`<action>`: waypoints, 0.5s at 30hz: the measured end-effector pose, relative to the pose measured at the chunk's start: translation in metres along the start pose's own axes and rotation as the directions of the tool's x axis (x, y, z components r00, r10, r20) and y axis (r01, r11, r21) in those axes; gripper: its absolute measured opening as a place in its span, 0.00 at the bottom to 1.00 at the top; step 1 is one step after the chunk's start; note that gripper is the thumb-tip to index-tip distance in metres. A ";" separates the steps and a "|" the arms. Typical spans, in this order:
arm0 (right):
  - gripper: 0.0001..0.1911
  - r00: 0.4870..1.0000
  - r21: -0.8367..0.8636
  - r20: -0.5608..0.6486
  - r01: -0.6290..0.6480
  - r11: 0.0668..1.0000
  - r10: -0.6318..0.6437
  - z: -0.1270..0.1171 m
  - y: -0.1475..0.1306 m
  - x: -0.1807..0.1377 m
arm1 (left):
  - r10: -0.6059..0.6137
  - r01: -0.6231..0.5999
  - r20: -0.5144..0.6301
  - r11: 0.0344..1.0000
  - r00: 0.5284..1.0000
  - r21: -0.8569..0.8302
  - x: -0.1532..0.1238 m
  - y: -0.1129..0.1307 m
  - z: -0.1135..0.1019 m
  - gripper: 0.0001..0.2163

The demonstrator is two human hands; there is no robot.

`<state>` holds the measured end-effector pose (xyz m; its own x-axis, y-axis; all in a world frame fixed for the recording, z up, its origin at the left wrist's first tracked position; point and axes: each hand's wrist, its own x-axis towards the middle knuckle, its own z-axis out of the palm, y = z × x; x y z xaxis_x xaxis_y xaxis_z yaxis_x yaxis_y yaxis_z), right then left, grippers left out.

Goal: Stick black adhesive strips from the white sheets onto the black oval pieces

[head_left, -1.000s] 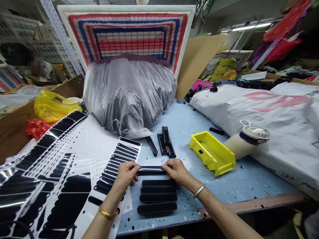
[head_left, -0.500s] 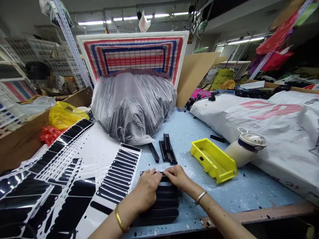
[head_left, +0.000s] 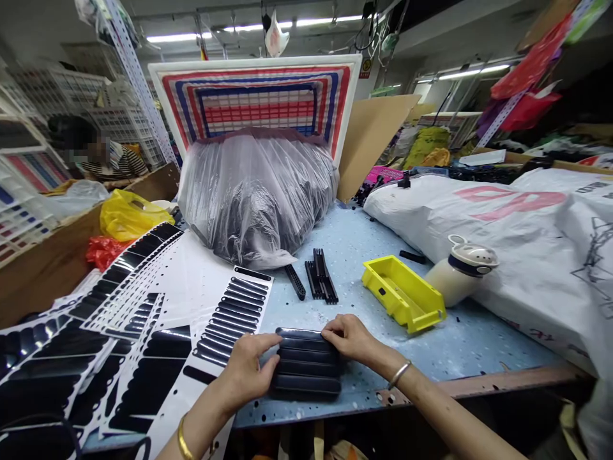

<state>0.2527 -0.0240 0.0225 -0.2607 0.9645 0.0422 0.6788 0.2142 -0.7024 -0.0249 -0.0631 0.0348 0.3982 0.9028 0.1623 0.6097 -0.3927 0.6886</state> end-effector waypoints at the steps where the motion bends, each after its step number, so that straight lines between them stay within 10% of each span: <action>1: 0.14 0.999 0.001 -0.033 0.000 1.000 0.000 -0.002 -0.001 -0.004 | -0.015 0.015 -0.016 1.000 1.000 -0.016 -0.003 -0.001 0.001 0.21; 5: 0.20 0.985 0.045 -0.173 0.010 0.999 -0.002 -0.003 -0.006 -0.021 | -0.065 0.062 -0.036 0.995 0.997 -0.079 -0.007 -0.011 0.016 0.44; 15: 0.29 0.920 0.199 -0.390 0.044 0.979 0.038 0.062 -0.020 -0.022 | -0.300 0.190 -0.323 0.925 0.898 -0.329 0.010 0.000 0.083 0.22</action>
<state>0.2026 -0.0585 -0.0083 0.0535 0.9557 0.2894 0.5169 0.2215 -0.8269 0.0364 -0.0689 -0.0222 -0.0463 0.9848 0.1674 0.4142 -0.1336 0.9003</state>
